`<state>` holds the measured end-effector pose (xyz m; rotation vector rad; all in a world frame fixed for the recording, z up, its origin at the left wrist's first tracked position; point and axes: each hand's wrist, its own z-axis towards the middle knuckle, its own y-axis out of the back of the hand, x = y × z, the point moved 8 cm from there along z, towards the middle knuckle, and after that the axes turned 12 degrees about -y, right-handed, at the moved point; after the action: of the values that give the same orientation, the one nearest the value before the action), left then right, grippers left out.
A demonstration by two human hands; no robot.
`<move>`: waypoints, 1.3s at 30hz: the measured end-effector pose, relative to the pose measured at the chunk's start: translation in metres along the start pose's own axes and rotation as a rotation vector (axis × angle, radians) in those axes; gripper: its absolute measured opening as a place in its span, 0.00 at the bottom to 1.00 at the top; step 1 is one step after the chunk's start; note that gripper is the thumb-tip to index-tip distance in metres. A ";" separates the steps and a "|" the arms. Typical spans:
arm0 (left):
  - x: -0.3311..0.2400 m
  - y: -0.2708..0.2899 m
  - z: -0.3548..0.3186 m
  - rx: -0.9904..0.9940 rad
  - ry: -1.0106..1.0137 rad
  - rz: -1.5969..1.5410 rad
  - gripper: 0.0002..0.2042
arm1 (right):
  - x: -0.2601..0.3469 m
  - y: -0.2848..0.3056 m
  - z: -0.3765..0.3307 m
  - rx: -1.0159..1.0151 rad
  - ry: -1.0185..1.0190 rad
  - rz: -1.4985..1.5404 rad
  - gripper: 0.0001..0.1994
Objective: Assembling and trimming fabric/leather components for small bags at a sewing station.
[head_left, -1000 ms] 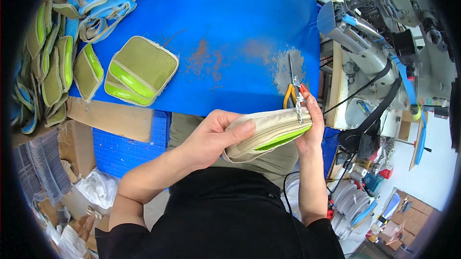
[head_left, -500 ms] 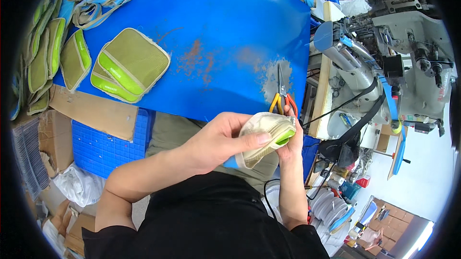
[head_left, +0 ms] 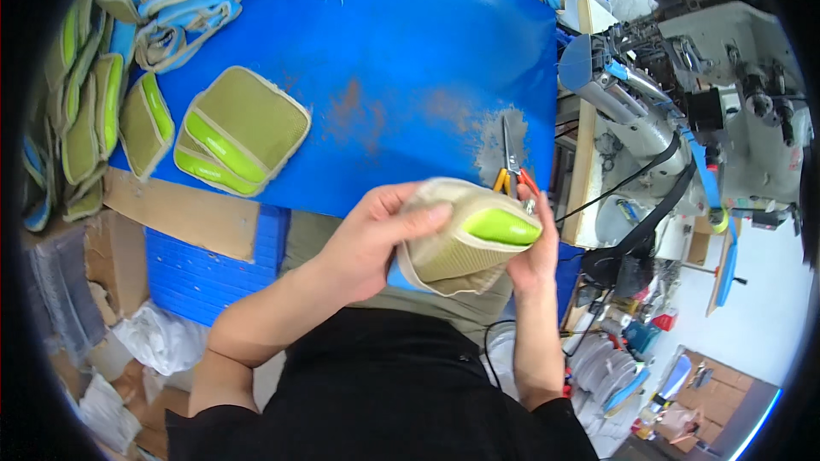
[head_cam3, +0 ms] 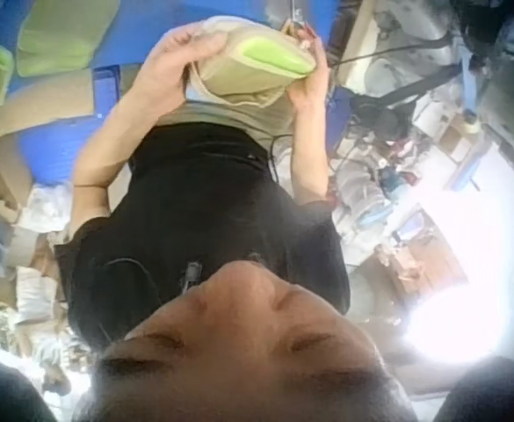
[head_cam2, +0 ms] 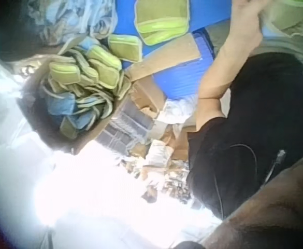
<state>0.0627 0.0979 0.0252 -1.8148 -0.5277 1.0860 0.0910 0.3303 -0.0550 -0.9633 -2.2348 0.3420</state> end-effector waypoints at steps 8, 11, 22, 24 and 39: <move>-0.041 0.068 0.002 -0.167 -0.231 -0.125 0.21 | 0.006 -0.044 -0.041 0.289 0.110 -0.086 0.24; -0.050 0.084 0.001 -0.177 -0.274 -0.146 0.22 | 0.004 -0.050 -0.047 0.346 0.079 -0.015 0.23; -0.050 0.096 -0.001 -0.143 -0.314 -0.123 0.23 | 0.008 -0.062 -0.060 0.397 0.121 -0.022 0.17; -0.050 0.089 0.000 -0.125 -0.325 -0.129 0.23 | 0.010 -0.058 -0.059 0.383 0.116 -0.008 0.17; -0.048 0.048 -0.004 -0.038 -0.309 -0.190 0.24 | 0.019 -0.049 -0.046 0.316 0.165 0.015 0.22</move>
<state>0.0371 0.0386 0.0060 -1.5981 -0.8913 1.2366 0.0859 0.3090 0.0108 -0.8077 -1.9528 0.5813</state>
